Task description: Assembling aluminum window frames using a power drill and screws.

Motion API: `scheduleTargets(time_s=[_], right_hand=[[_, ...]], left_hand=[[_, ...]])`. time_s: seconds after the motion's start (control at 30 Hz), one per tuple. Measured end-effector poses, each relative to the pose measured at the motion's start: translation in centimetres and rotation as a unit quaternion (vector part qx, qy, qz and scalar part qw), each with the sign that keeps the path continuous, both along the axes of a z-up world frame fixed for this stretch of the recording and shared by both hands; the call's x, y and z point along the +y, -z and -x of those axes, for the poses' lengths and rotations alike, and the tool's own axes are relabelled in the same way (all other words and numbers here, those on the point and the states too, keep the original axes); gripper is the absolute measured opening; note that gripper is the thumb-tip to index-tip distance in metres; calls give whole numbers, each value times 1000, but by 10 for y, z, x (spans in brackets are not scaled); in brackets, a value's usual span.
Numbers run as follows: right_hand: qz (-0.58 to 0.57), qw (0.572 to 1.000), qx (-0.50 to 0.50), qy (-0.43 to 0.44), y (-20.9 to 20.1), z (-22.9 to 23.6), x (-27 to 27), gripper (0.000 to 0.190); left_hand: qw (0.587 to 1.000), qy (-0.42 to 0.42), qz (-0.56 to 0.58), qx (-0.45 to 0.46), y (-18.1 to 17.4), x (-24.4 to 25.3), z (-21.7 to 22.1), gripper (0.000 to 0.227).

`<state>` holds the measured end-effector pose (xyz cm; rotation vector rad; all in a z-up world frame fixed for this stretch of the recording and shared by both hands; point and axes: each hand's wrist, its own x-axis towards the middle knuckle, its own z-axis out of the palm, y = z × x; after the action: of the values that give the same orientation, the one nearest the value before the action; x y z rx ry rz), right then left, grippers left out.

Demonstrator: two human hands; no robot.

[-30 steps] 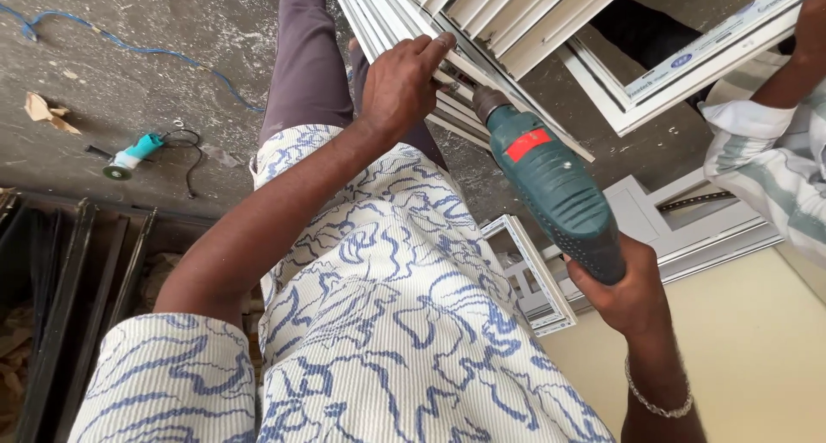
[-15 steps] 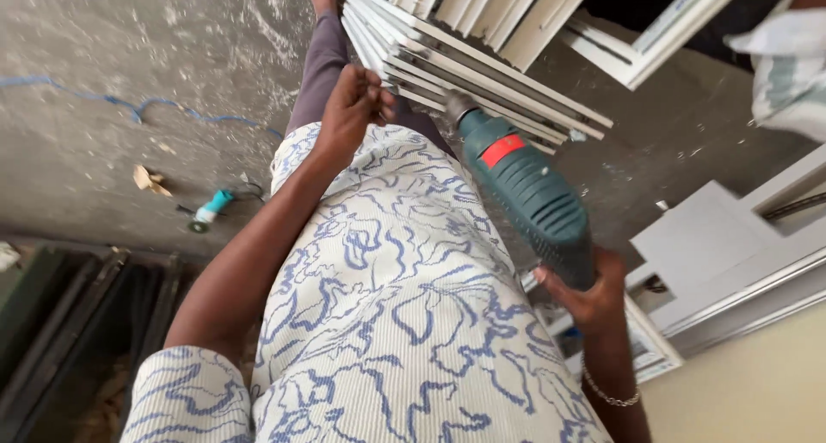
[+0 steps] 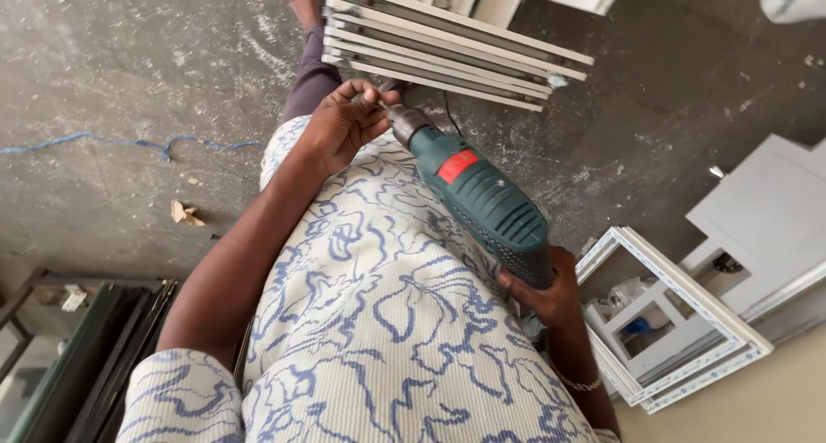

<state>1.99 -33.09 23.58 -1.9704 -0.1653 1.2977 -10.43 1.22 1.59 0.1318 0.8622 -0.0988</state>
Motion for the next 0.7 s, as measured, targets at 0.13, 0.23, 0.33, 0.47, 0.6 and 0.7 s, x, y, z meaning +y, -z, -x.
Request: scheduleTargets(time_s=[0.13, 0.23, 0.33, 0.47, 0.6, 0.7], right_hand=[[-2, 999, -13, 45, -1, 6, 4, 33], [-73, 997, -23, 3, -3, 5, 5, 31], [-57, 997, -48, -5, 2, 9, -6, 32], [-88, 995, -49, -6, 3, 8, -8, 33], [-85, 994, -67, 13, 14, 18, -26, 31], [-115, 984, -136, 8, 22, 18, -41, 44]], left_hand=[[999, -11, 15, -28, 3, -15, -6, 5], [999, -40, 16, -21, -12, -18, -18, 8], [998, -55, 1, 16, -21, -20, -24, 12], [997, -70, 6, 15, -20, -22, -25, 15], [997, -81, 10, 9, -15, -24, -24, 11], [995, -96, 18, -8, 9, -37, -25, 10]])
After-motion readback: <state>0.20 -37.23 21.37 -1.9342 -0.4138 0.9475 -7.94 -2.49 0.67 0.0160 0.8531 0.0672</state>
